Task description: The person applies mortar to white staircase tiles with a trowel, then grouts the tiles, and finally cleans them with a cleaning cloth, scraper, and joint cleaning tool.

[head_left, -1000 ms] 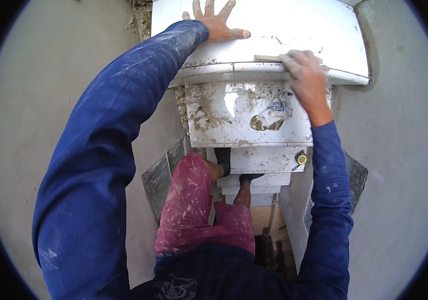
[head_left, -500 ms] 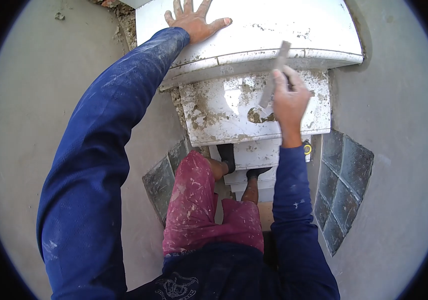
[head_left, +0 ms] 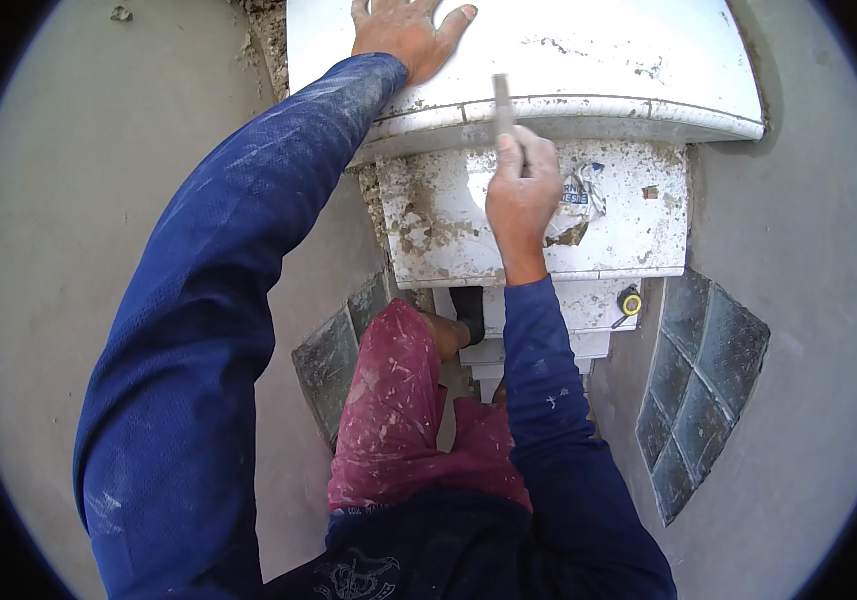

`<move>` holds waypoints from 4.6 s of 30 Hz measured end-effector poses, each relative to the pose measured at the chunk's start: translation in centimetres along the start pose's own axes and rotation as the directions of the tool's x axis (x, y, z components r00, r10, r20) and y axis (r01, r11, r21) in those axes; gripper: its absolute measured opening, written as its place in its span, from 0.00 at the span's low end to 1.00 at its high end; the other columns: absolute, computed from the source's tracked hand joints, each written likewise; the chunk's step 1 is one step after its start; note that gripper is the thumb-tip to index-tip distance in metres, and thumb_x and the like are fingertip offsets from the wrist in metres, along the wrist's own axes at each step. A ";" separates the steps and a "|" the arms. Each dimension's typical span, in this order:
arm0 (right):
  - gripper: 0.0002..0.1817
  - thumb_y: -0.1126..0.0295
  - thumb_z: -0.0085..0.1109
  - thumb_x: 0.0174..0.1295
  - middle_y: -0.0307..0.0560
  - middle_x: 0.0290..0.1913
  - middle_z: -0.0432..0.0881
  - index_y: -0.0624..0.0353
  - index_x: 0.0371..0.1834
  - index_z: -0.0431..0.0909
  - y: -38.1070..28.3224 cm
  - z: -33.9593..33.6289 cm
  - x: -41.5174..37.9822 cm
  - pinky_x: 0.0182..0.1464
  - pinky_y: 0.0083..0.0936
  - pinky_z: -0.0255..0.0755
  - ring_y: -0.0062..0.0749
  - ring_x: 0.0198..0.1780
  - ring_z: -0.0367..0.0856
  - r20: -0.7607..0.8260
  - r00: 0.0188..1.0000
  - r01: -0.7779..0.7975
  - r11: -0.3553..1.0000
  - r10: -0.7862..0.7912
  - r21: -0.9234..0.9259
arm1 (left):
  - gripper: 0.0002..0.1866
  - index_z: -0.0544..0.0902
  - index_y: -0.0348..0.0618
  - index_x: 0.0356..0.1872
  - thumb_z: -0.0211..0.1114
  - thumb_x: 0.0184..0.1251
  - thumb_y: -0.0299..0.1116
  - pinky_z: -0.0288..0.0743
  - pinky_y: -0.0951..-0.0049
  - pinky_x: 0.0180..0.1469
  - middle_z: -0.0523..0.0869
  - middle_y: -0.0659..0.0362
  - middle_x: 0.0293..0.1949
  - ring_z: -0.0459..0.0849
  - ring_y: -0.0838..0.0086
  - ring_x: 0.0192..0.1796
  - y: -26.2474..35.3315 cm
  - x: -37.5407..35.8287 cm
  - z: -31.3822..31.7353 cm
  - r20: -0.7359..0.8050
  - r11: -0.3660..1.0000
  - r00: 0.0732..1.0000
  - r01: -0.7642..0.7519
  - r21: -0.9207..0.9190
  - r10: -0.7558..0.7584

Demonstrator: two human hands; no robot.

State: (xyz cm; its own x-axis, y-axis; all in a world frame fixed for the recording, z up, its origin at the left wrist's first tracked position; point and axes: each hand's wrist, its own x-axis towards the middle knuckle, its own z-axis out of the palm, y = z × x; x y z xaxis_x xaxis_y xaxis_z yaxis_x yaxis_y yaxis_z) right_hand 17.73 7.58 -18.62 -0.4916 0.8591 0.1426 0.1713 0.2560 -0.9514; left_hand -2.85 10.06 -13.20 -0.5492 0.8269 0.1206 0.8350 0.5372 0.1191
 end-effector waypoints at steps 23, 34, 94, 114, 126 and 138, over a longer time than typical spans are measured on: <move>0.09 0.70 0.55 0.73 0.43 0.35 0.88 0.59 0.48 0.83 2.9 4.5 -2.2 0.28 0.23 0.74 0.22 0.28 0.80 -0.053 0.986 -0.144 0.962 0.161 0.233 | 0.36 0.64 0.53 0.77 0.49 0.73 0.59 0.44 0.42 0.77 0.60 0.35 0.76 0.53 0.42 0.79 -0.5 0.4 0.8 -0.005 1.000 1.000 0.004 0.007 -0.004; 0.07 0.73 0.58 0.68 0.55 0.38 0.85 0.64 0.44 0.82 2.8 7.6 -2.9 0.41 0.39 0.80 0.48 0.38 0.86 -0.128 0.985 0.134 0.978 -0.114 0.159 | 0.36 0.65 0.52 0.76 0.48 0.73 0.59 0.45 0.43 0.77 0.60 0.35 0.75 0.54 0.42 0.79 -0.6 0.4 1.0 -0.001 1.000 1.000 -0.010 0.018 0.010; 0.11 0.70 0.60 0.69 0.42 0.30 0.85 0.65 0.49 0.86 6.0 -19.1 9.1 0.35 0.24 0.74 0.22 0.31 0.81 -0.314 0.943 -0.141 0.986 0.108 -0.083 | 0.34 0.60 0.66 0.79 0.41 0.76 0.63 0.41 0.45 0.79 0.57 0.46 0.79 0.50 0.56 0.82 -1.7 1.4 2.0 0.007 0.987 1.000 -0.008 0.160 0.007; 0.14 0.68 0.59 0.72 0.40 0.36 0.85 0.66 0.53 0.84 11.0 -21.6 10.8 0.36 0.19 0.72 0.19 0.33 0.80 -0.367 0.921 -0.110 0.991 0.132 0.082 | 0.34 0.60 0.67 0.79 0.41 0.76 0.64 0.39 0.45 0.79 0.57 0.46 0.79 0.51 0.55 0.82 -2.4 1.7 2.4 0.004 0.991 1.000 -0.021 0.132 0.020; 0.12 0.70 0.61 0.70 0.44 0.35 0.86 0.65 0.51 0.84 10.2 -17.3 8.4 0.37 0.22 0.74 0.21 0.33 0.81 -0.278 0.958 0.064 0.997 -0.076 -0.052 | 0.34 0.60 0.66 0.79 0.41 0.76 0.63 0.39 0.47 0.79 0.56 0.46 0.79 0.50 0.55 0.82 -2.0 1.8 1.8 0.015 0.991 1.000 -0.009 0.131 0.007; 0.10 0.70 0.59 0.71 0.40 0.32 0.85 0.64 0.48 0.83 7.1 -11.5 5.8 0.32 0.18 0.70 0.17 0.32 0.77 -0.218 0.973 0.103 0.989 -0.078 0.104 | 0.34 0.59 0.67 0.79 0.40 0.76 0.64 0.38 0.46 0.79 0.56 0.47 0.79 0.50 0.56 0.82 -2.5 1.9 2.0 0.017 0.991 1.000 -0.013 0.133 0.011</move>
State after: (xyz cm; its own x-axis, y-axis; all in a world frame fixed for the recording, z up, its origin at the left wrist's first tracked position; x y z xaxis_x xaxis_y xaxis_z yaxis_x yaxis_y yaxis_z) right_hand 25.89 19.53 -21.42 -0.3052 0.9125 0.2724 0.0304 0.2953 -0.9549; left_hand -5.91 10.65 -15.26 -0.5397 0.8353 0.1048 0.8391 0.5438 -0.0141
